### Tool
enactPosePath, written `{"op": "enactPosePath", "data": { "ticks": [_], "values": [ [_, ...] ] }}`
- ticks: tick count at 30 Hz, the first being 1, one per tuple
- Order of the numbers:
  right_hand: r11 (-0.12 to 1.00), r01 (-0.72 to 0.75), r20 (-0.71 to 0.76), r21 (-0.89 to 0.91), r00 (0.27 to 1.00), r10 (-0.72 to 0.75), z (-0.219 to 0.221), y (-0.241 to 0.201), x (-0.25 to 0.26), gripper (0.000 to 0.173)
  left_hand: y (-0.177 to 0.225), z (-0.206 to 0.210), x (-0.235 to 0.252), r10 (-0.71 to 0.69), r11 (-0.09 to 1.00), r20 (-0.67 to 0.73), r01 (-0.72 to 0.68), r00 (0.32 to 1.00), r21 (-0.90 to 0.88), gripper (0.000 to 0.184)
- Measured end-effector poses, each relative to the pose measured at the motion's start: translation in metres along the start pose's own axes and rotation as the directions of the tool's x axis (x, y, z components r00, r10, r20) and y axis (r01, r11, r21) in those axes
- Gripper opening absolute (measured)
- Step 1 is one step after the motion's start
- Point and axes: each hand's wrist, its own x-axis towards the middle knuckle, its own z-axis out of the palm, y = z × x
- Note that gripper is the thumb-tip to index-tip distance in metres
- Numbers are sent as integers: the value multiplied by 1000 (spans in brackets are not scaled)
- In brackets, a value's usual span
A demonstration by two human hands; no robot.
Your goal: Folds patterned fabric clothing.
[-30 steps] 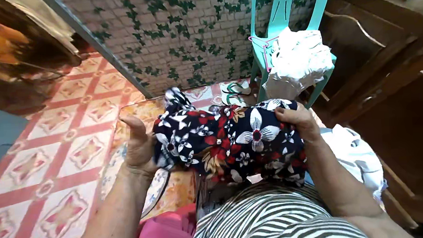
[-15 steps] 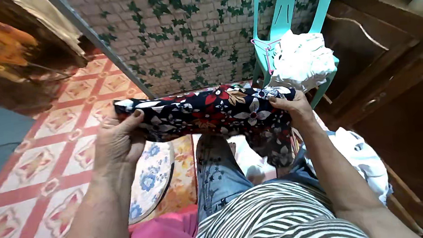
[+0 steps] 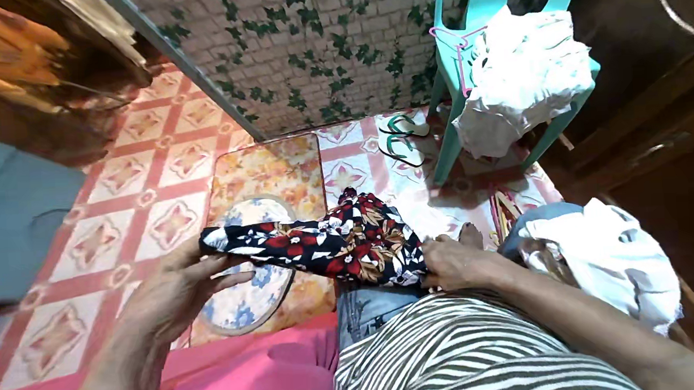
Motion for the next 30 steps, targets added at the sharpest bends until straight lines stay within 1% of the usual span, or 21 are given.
{"op": "enactPosePath", "data": {
  "ticks": [2,4,5,7,8,10,11,12,14,16,17,19,21,22,23,24,25,26,28,29,30],
  "values": [
    [988,-152,77,-41,985,154,-20,-7,-9,43,-13,-6,-4,90,976,7,-87,996,-200,34],
    [967,-254,6,-34,967,254,-39,-11,-19,44,-20,-6,-11,186,900,-44,-188,982,-394,35],
    [970,-244,-79,2,967,244,-45,-11,-22,45,-21,-5,-15,254,837,-72,-257,965,-483,34],
    [993,-92,-326,75,939,112,-44,-10,-20,46,-26,-7,-18,389,720,-127,-388,912,-576,26],
    [997,25,-446,78,895,13,-40,-10,-13,46,-27,-9,-19,427,686,-171,-441,888,-579,23],
    [964,265,-598,-17,770,-222,-25,-15,11,48,-26,-13,-20,448,642,-244,-500,860,-582,27],
    [930,359,-607,-81,722,-332,-17,-21,26,48,-23,-17,-19,438,631,-253,-495,863,-597,31],
    [898,424,-565,-114,716,-410,-9,-30,37,50,-18,-18,-19,407,615,-278,-486,870,-620,34],
    [870,481,-380,-110,788,-484,3,-53,49,56,-2,-13,-18,338,618,-343,-482,876,-621,41],
    [851,505,-278,-142,805,-524,10,-67,56,56,12,4,-15,356,650,-360,-505,862,-568,38],
    [854,496,-251,-155,817,-520,9,-70,55,53,16,16,-12,412,663,-318,-520,854,-539,34],
    [871,448,-218,-200,847,-485,2,-72,39,47,25,52,-9,540,733,-136,-543,831,-409,25],
    [899,368,-107,-238,910,-401,-9,-74,6,40,32,100,-11,594,804,197,-568,780,-176,30],
    [916,332,-28,-224,938,-346,-17,-76,-11,38,27,120,-11,575,783,409,-621,709,-24,30],
    [930,313,15,-193,949,-316,-24,-75,-25,35,21,137,-12,490,730,612,-676,621,101,34],
    [939,309,3,-153,950,-312,-29,-70,-35,32,21,153,-16,323,663,775,-714,543,224,41],
    [947,302,-63,-107,949,-310,-31,-65,-43,31,21,164,-21,175,602,858,-742,482,294,46],
    [955,289,-169,-67,940,-296,-32,-59,-47,30,18,170,-25,148,544,883,-782,445,303,49],
    [962,272,-443,-35,858,-259,-28,-48,-43,26,13,168,-25,254,515,859,-814,444,268,51],
    [967,254,-520,4,827,-215,-27,-44,-38,25,12,165,-22,320,540,818,-801,479,258,53],
    [969,240,-543,54,822,-173,-26,-41,-33,26,7,162,-18,404,572,744,-781,533,249,53]
  ]
}}
